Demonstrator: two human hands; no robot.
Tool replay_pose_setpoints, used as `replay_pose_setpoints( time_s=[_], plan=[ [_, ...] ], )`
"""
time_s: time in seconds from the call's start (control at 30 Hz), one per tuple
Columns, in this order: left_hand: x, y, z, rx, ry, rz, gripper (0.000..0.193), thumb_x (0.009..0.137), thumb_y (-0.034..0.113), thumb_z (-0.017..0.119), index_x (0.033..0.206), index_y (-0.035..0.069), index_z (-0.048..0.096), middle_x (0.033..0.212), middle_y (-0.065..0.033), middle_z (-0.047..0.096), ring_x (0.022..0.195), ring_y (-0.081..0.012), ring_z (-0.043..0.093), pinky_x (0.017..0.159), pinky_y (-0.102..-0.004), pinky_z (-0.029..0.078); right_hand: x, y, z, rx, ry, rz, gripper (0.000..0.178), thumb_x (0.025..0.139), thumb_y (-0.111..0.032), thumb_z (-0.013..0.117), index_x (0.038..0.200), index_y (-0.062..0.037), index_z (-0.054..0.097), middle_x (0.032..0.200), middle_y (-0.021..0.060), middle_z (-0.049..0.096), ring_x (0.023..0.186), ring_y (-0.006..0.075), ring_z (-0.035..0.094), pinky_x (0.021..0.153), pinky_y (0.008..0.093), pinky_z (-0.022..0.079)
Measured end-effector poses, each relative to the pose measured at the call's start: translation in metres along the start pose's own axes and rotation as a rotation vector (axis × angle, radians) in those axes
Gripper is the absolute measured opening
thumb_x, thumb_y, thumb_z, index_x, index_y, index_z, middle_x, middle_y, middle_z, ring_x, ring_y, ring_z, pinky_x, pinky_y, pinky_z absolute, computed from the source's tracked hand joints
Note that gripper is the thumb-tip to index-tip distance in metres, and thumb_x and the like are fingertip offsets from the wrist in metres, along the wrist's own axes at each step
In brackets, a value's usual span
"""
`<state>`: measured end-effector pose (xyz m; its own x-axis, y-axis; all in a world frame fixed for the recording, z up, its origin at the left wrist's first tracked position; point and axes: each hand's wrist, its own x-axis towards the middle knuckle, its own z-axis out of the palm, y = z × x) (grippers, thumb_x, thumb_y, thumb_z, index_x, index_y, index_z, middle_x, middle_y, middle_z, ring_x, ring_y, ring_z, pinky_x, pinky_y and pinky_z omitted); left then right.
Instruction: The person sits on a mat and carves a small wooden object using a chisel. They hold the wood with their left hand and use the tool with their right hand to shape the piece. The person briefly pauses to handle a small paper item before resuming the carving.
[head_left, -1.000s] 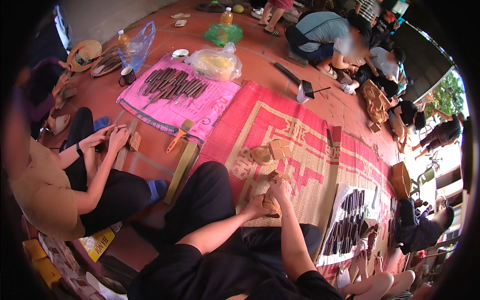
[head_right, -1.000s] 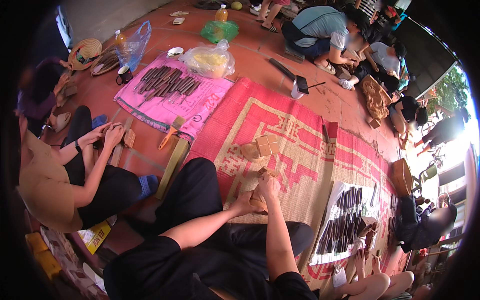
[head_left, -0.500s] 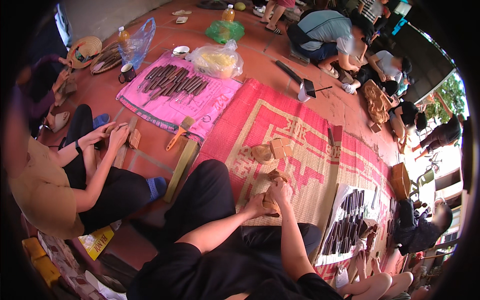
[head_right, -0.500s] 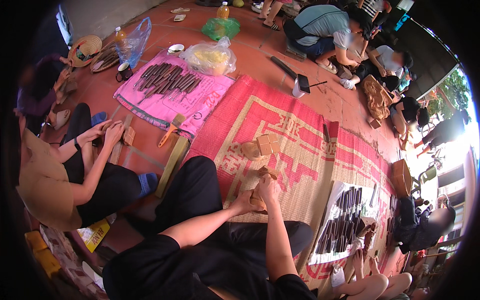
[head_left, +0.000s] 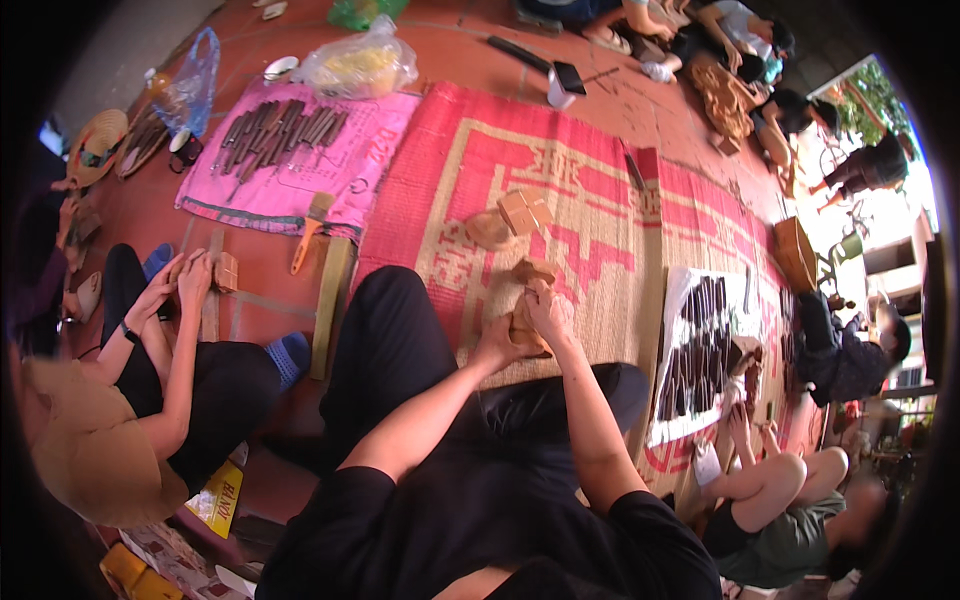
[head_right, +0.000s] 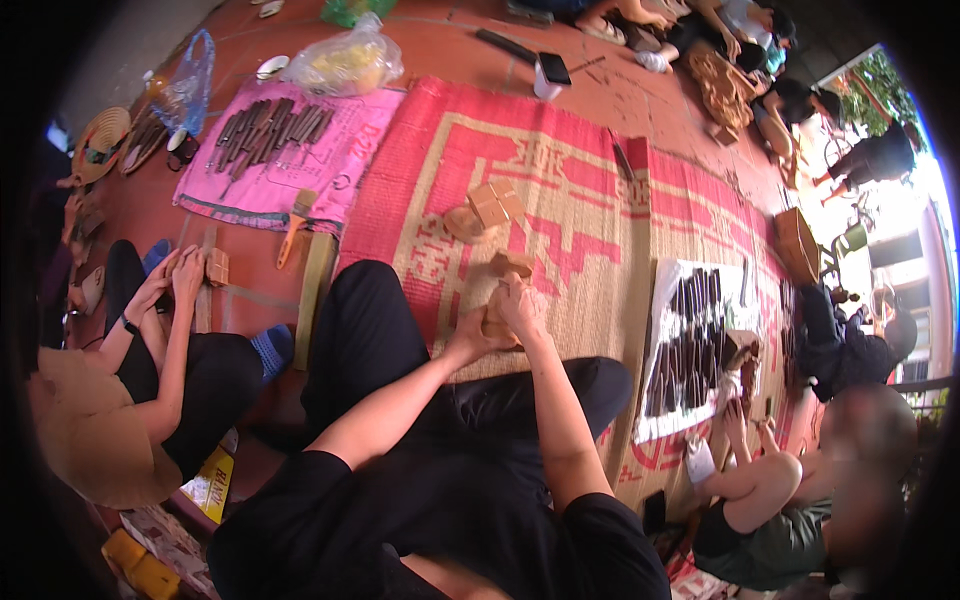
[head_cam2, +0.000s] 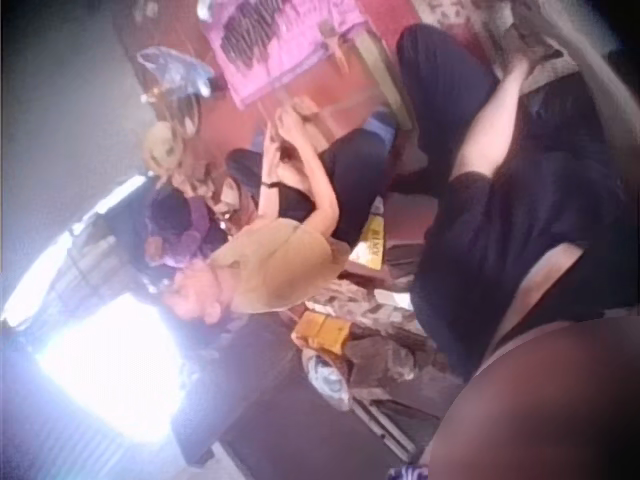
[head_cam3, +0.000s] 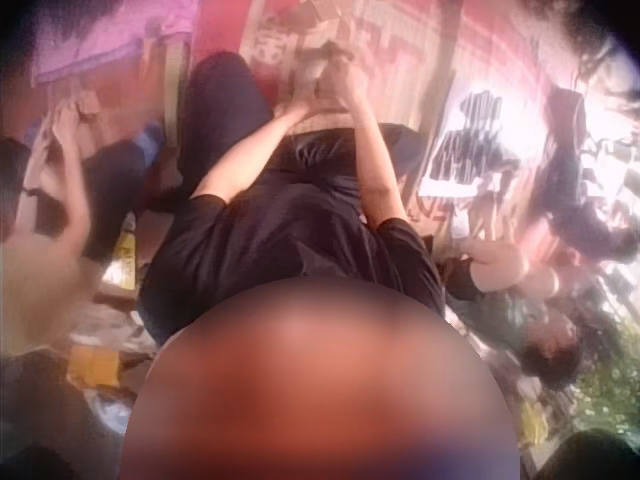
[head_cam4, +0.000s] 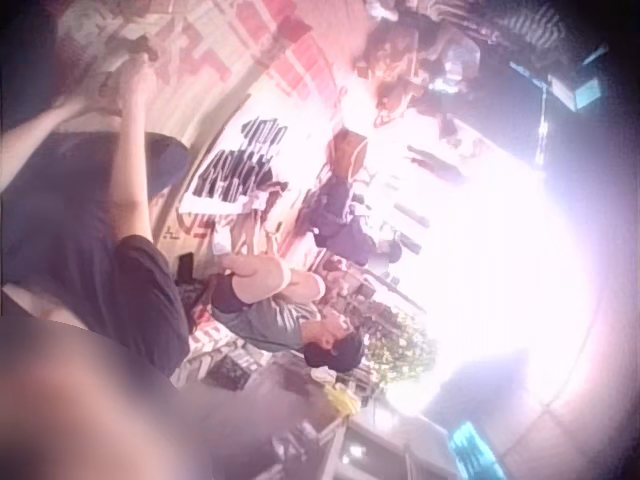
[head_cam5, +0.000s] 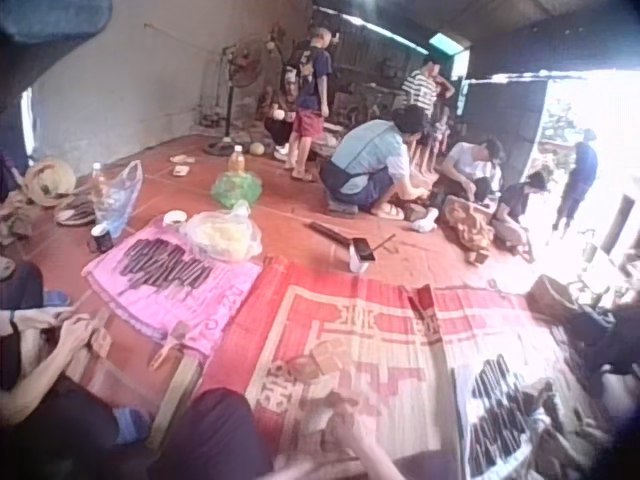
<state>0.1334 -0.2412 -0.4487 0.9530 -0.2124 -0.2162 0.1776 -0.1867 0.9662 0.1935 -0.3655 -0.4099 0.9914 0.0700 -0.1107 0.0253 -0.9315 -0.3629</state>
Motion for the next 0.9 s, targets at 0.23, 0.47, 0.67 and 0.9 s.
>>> replay_pose_setpoints(
  time_s=[0.23, 0.47, 0.67, 0.9],
  plan=[
    [0.004, -0.003, 0.006, 0.074, -0.095, -0.133, 0.085, 0.057, 0.044, 0.081, 0.123, 0.001, 0.048, 0.121, -0.0212, 0.05, 0.117, -0.0367, 0.042, 0.097, -0.0429, 0.039, -0.028, 0.015, -0.003, 0.188, 0.051, 0.039, 0.024, 0.087, -0.029, 0.053, 0.1, -0.0104, 0.06, 0.079, 0.0215, 0.064, 0.076, 0.0385, 0.063, 0.068, 0.0474, 0.048],
    [0.007, -0.019, 0.006, 0.056, -0.079, -0.126, 0.083, 0.059, 0.045, 0.08, 0.122, 0.001, 0.048, 0.12, -0.021, 0.049, 0.115, -0.0364, 0.044, 0.097, -0.0435, 0.038, 0.002, 0.017, -0.006, 0.17, -0.022, 0.014, 0.023, 0.087, -0.029, 0.052, 0.096, -0.0101, 0.062, 0.079, 0.0208, 0.064, 0.076, 0.0374, 0.064, 0.068, 0.0459, 0.049],
    [-0.004, 0.013, 0.001, 0.163, -0.028, -0.108, 0.077, 0.059, 0.04, 0.082, 0.118, 0.001, 0.051, 0.114, -0.0203, 0.053, 0.111, -0.0343, 0.047, 0.093, -0.0431, 0.041, -0.041, 0.018, -0.026, 0.306, -0.136, 0.078, 0.022, 0.085, -0.028, 0.055, 0.096, -0.0106, 0.064, 0.081, 0.0194, 0.065, 0.077, 0.0359, 0.064, 0.069, 0.0434, 0.049],
    [0.001, 0.006, 0.001, -0.181, -0.103, -0.076, 0.073, 0.06, 0.038, 0.082, 0.115, 0.0, 0.052, 0.111, -0.0199, 0.055, 0.108, -0.0339, 0.048, 0.092, -0.0426, 0.041, -0.002, 0.029, -0.008, 0.193, 0.007, -0.067, 0.021, 0.086, -0.021, 0.054, 0.101, -0.0116, 0.064, 0.081, 0.0173, 0.066, 0.077, 0.0336, 0.064, 0.07, 0.0415, 0.05]
  ],
)
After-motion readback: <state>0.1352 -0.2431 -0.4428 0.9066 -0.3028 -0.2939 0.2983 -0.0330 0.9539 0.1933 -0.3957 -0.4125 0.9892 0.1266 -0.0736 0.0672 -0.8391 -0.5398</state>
